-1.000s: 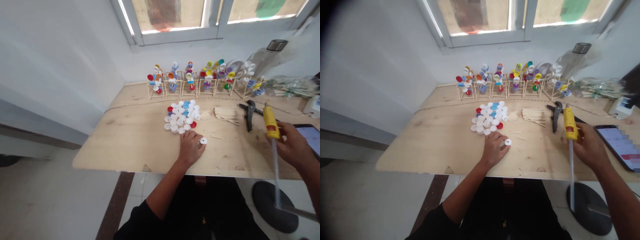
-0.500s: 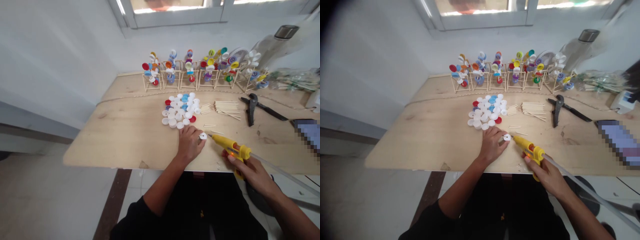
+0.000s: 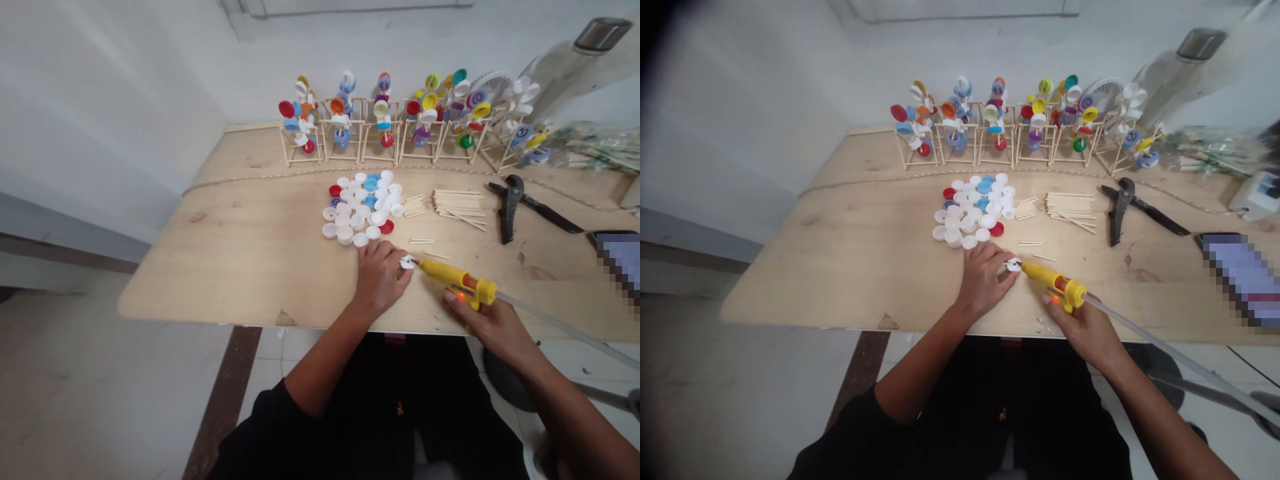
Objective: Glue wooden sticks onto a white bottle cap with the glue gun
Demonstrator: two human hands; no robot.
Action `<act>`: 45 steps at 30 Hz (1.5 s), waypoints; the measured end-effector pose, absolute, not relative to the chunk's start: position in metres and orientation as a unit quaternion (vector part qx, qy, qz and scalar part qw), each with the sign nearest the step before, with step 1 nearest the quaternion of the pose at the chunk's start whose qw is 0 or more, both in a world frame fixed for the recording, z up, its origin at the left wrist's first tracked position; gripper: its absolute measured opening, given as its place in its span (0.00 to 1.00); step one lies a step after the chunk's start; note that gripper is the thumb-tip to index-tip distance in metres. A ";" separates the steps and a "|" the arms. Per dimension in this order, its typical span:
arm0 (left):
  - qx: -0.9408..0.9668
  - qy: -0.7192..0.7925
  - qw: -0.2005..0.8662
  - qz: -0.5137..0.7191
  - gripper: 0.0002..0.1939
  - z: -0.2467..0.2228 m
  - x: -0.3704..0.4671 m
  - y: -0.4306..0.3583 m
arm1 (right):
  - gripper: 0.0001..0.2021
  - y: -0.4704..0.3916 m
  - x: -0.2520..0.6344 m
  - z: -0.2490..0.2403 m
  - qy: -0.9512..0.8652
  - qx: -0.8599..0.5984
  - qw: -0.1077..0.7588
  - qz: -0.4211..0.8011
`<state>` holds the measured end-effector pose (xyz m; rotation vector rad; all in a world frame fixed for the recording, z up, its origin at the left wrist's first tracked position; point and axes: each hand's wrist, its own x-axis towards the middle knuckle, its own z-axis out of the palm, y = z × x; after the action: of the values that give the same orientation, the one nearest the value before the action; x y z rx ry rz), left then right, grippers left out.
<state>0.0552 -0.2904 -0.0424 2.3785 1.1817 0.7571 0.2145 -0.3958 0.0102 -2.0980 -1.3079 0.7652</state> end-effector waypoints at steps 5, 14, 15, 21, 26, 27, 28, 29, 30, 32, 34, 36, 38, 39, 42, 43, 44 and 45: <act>0.844 0.420 0.191 0.273 0.09 -0.043 0.055 -0.291 | 0.23 -0.397 0.217 0.006 -0.508 -0.774 0.255 0.279; 0.845 0.416 0.193 0.275 0.09 -0.043 0.055 -0.290 | 0.23 -0.396 0.212 0.011 -0.500 -0.772 0.263 0.292; 0.845 0.416 0.193 0.273 0.09 -0.043 0.055 -0.290 | 0.22 -0.396 0.212 0.010 -0.504 -0.769 0.264 0.291; 0.844 0.416 0.196 0.277 0.09 -0.043 0.055 -0.291 | 0.22 -0.398 0.214 0.008 -0.513 -0.774 0.255 0.269; 0.842 0.419 0.198 0.277 0.09 -0.043 0.056 -0.291 | 0.21 -0.397 0.213 0.009 -0.519 -0.773 0.256 0.260; 0.842 0.419 0.198 0.276 0.09 -0.042 0.056 -0.291 | 0.21 -0.397 0.213 0.009 -0.520 -0.773 0.257 0.258; 0.842 0.419 0.198 0.276 0.09 -0.042 0.056 -0.291 | 0.21 -0.397 0.213 0.010 -0.521 -0.772 0.256 0.258; 0.842 0.419 0.197 0.276 0.09 -0.042 0.056 -0.291 | 0.21 -0.397 0.213 0.010 -0.521 -0.774 0.252 0.257; 0.843 0.418 0.196 0.277 0.09 -0.042 0.056 -0.291 | 0.21 -0.397 0.213 0.010 -0.519 -0.777 0.247 0.258; 0.844 0.416 0.192 0.279 0.08 -0.042 0.056 -0.291 | 0.22 -0.397 0.213 0.010 -0.515 -0.780 0.238 0.262; 0.844 0.415 0.188 0.281 0.08 -0.043 0.056 -0.291 | 0.22 -0.398 0.213 0.010 -0.514 -0.780 0.239 0.266; 0.845 0.416 0.187 0.280 0.08 -0.043 0.056 -0.291 | 0.22 -0.398 0.213 0.009 -0.514 -0.778 0.246 0.264; 0.844 0.417 0.188 0.278 0.08 -0.043 0.056 -0.291 | 0.22 -0.399 0.214 0.008 -0.516 -0.778 0.249 0.258; 0.844 0.418 0.188 0.277 0.08 -0.043 0.056 -0.291 | 0.22 -0.399 0.214 0.008 -0.517 -0.779 0.250 0.254; 0.845 0.418 0.188 0.276 0.08 -0.043 0.056 -0.291 | 0.22 -0.400 0.215 0.008 -0.515 -0.781 0.249 0.251; 0.845 0.418 0.189 0.276 0.09 -0.043 0.056 -0.291 | 0.22 -0.400 0.216 0.008 -0.514 -0.781 0.249 0.251; 0.845 0.418 0.189 0.276 0.09 -0.043 0.056 -0.291 | 0.21 -0.401 0.216 0.008 -0.514 -0.781 0.250 0.252; 0.845 0.418 0.189 0.276 0.09 -0.043 0.056 -0.291 | 0.21 -0.401 0.216 0.007 -0.515 -0.780 0.251 0.253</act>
<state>0.0562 -0.2915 -0.0435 2.3757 1.1745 0.7761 0.2156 -0.4010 0.0075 -2.1219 -1.4010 0.6886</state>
